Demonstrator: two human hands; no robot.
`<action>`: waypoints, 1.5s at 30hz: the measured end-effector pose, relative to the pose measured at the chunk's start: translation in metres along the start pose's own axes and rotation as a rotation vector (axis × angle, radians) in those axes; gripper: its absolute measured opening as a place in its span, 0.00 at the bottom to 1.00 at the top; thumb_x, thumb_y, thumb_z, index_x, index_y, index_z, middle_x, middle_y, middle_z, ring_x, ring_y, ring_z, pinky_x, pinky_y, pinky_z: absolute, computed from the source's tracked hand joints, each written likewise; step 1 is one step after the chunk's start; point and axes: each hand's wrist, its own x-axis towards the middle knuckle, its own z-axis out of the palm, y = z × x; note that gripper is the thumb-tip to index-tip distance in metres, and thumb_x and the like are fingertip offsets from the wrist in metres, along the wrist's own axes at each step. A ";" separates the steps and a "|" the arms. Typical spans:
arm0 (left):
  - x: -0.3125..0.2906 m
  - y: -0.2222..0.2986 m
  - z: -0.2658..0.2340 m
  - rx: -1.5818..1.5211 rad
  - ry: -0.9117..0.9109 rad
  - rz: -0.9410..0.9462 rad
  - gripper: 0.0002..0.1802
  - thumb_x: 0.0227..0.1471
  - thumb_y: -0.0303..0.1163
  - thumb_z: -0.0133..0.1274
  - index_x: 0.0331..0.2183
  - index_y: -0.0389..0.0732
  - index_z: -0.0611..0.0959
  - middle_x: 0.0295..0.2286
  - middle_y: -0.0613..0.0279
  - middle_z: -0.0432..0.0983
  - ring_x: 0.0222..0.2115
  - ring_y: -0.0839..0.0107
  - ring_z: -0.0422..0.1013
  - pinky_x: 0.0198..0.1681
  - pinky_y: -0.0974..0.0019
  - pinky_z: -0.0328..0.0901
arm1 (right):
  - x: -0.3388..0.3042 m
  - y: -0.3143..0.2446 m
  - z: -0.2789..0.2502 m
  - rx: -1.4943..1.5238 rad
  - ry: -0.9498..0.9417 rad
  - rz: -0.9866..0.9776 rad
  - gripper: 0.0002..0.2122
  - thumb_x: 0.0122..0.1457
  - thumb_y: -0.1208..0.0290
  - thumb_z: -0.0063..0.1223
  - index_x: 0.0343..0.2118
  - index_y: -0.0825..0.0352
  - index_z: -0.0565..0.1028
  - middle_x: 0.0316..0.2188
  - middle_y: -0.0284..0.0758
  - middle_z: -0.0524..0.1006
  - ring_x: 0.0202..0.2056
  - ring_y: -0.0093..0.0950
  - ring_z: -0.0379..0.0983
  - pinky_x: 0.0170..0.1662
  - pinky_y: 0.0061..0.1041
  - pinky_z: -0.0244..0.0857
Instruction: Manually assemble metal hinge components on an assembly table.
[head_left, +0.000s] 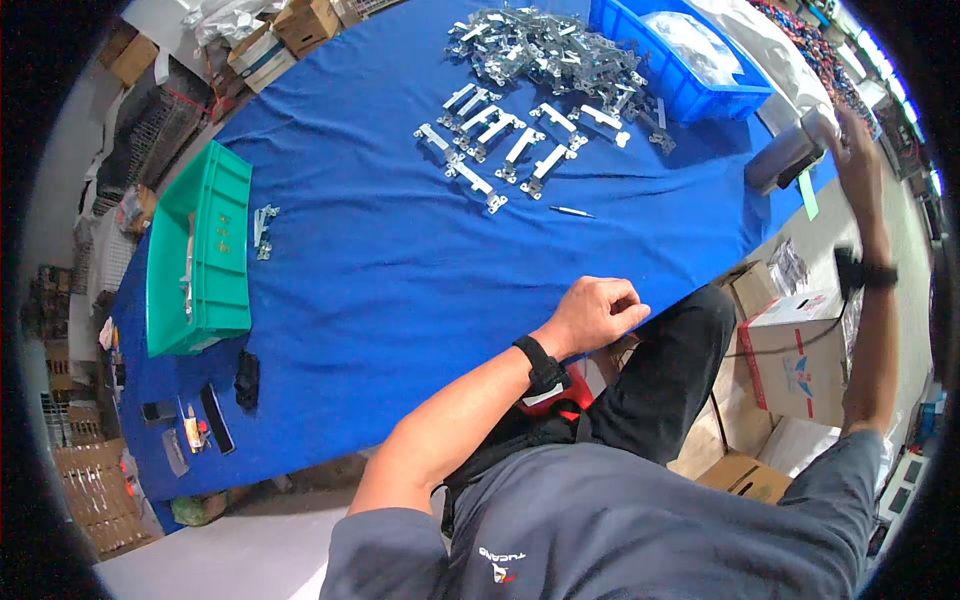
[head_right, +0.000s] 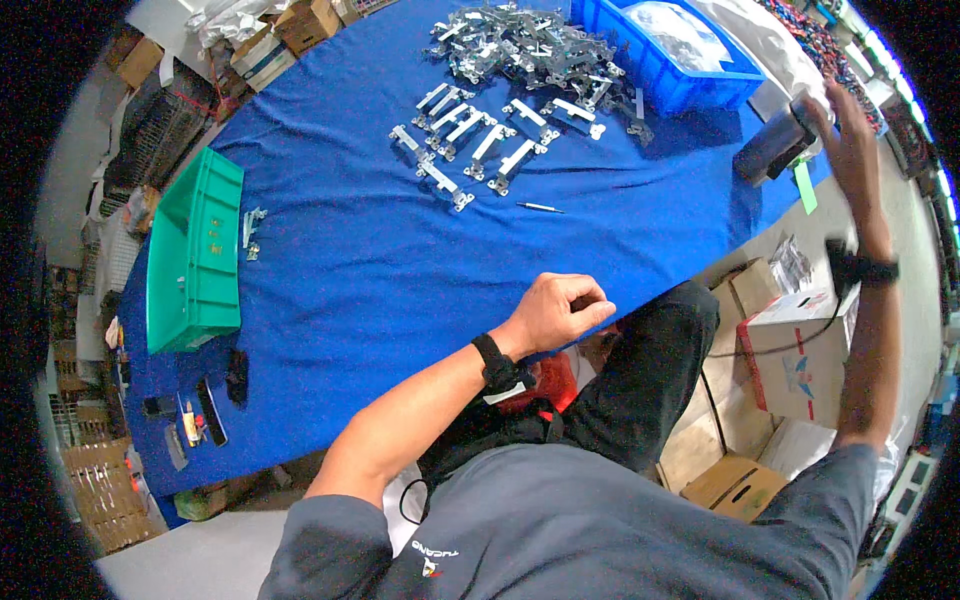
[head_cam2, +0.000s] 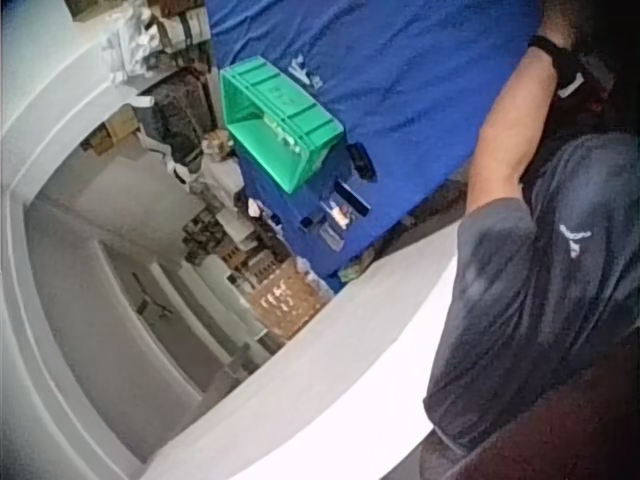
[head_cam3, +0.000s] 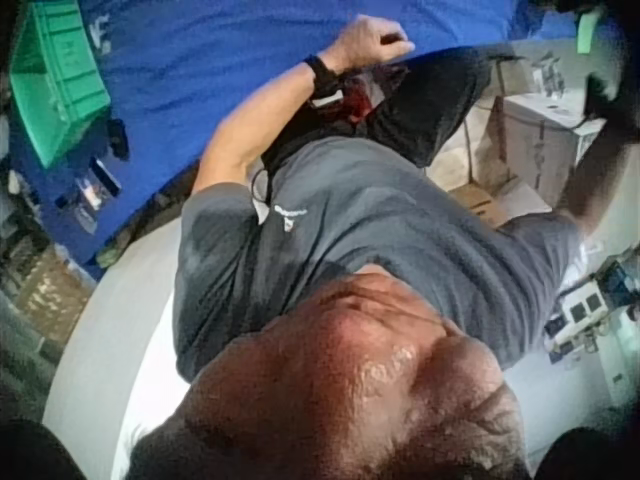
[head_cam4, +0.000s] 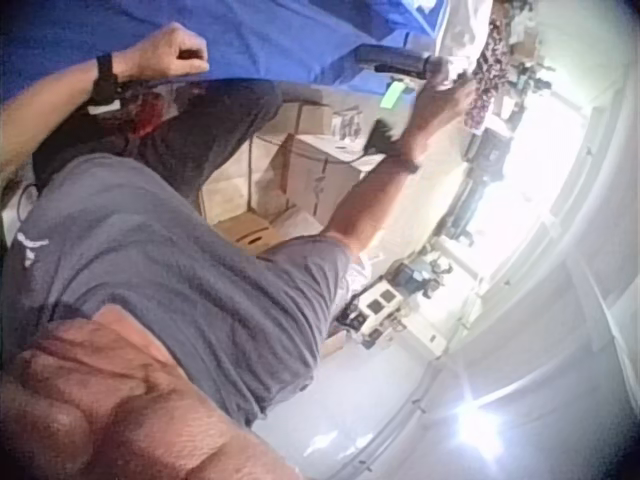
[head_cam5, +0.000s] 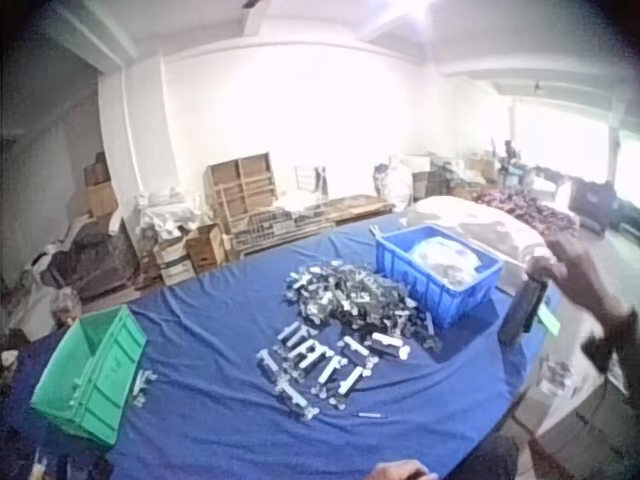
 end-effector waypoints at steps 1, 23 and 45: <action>-0.005 -0.002 -0.005 0.021 0.019 0.002 0.13 0.51 0.37 0.62 0.26 0.36 0.84 0.21 0.57 0.79 0.21 0.71 0.75 0.26 0.67 0.68 | -0.018 -0.041 -0.005 0.040 -0.117 0.101 0.18 0.60 0.66 0.60 0.51 0.66 0.73 0.44 0.46 0.78 0.44 0.40 0.77 0.46 0.33 0.70; -0.015 0.040 0.107 0.304 -0.188 0.183 0.27 0.51 0.38 0.59 0.53 0.43 0.77 0.62 0.39 0.53 0.62 0.41 0.54 0.59 0.49 0.61 | -0.319 -0.318 -0.078 0.794 -0.625 0.857 0.39 0.65 0.75 0.48 0.70 0.67 0.34 0.69 0.55 0.45 0.69 0.48 0.45 0.69 0.40 0.44; -0.254 0.061 -0.070 0.173 -0.131 -0.719 0.21 0.62 0.41 0.50 0.51 0.38 0.79 0.49 0.46 0.76 0.50 0.55 0.73 0.54 0.59 0.66 | -0.076 -0.306 0.066 0.673 -0.441 -0.063 0.17 0.54 0.73 0.59 0.47 0.67 0.72 0.40 0.43 0.72 0.42 0.42 0.70 0.45 0.38 0.66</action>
